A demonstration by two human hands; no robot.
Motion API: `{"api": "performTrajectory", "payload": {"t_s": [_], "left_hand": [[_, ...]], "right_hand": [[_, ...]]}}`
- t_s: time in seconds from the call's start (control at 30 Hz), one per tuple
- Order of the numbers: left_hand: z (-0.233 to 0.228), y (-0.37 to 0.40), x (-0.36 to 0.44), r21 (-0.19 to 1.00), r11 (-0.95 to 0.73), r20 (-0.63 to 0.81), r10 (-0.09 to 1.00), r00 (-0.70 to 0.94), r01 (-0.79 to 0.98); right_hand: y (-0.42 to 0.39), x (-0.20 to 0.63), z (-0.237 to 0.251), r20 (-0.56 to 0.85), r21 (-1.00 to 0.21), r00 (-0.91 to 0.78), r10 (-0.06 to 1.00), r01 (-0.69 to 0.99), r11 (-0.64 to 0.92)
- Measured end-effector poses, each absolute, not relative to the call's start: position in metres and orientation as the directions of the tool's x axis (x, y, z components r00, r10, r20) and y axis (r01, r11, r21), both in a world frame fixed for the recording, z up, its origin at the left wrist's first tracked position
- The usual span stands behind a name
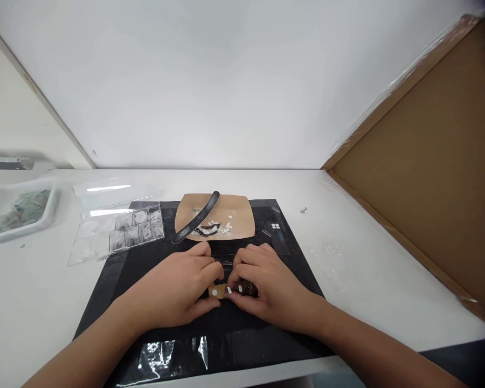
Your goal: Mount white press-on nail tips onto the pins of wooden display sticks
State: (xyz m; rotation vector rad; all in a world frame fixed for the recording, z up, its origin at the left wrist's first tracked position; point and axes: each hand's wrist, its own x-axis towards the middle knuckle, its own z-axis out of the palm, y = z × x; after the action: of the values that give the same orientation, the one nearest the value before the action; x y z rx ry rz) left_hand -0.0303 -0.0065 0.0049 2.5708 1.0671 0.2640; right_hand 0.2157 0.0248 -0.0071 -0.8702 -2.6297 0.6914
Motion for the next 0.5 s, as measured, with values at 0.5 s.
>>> {"api": "performTrajectory", "payload": {"t_s": [0.5], "left_hand": [[0.006, -0.006, -0.031, 0.413, -0.622, -0.018, 0.724, 0.689, 0.665]], "right_hand": [[0.035, 0.227, 0.004, 0.068, -0.5, -0.797, 0.6, 0.493, 0.712]]}}
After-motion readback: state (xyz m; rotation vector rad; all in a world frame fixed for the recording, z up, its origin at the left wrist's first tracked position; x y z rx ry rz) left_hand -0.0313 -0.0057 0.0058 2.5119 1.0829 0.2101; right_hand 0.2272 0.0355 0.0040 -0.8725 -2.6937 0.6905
